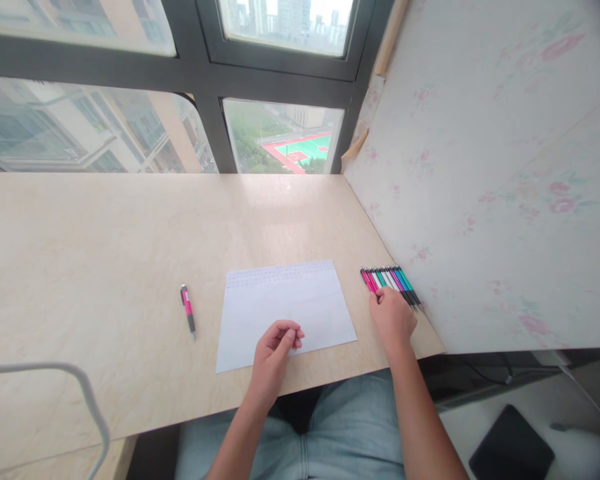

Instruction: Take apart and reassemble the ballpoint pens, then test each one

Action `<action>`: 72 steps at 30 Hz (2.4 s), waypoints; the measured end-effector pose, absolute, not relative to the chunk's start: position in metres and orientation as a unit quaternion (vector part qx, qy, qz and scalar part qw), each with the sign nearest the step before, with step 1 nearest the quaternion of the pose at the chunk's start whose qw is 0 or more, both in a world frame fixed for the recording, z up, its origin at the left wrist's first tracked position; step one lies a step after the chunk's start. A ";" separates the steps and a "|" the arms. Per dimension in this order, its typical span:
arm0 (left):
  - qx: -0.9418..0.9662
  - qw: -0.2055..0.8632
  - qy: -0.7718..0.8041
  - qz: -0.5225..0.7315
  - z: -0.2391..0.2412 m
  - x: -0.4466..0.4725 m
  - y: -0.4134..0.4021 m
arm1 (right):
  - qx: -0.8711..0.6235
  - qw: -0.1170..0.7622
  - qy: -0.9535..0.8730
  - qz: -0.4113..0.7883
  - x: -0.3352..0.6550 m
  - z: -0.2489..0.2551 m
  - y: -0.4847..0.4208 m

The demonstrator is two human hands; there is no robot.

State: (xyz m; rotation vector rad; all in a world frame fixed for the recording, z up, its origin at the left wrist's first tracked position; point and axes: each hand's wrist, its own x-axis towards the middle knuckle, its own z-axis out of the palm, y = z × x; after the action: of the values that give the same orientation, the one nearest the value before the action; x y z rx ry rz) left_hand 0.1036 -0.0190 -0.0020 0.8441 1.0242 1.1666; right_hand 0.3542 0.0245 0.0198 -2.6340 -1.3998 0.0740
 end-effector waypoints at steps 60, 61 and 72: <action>0.216 0.670 0.414 0.577 0.023 0.123 -0.018 | -0.561 0.501 -0.502 0.428 0.267 0.013 -0.018; 0.208 0.665 0.418 0.583 0.023 0.123 -0.018 | -0.554 0.502 -0.497 0.440 0.264 0.013 -0.019; 0.271 0.618 0.444 0.589 0.019 0.120 -0.018 | -0.557 0.471 -0.494 0.473 0.256 0.018 -0.020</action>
State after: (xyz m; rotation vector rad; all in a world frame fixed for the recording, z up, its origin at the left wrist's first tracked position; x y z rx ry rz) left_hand 0.1199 -0.0179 0.0194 0.6235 1.0224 1.3547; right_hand 0.2563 -0.0198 0.0178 -1.3634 -1.2110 1.1576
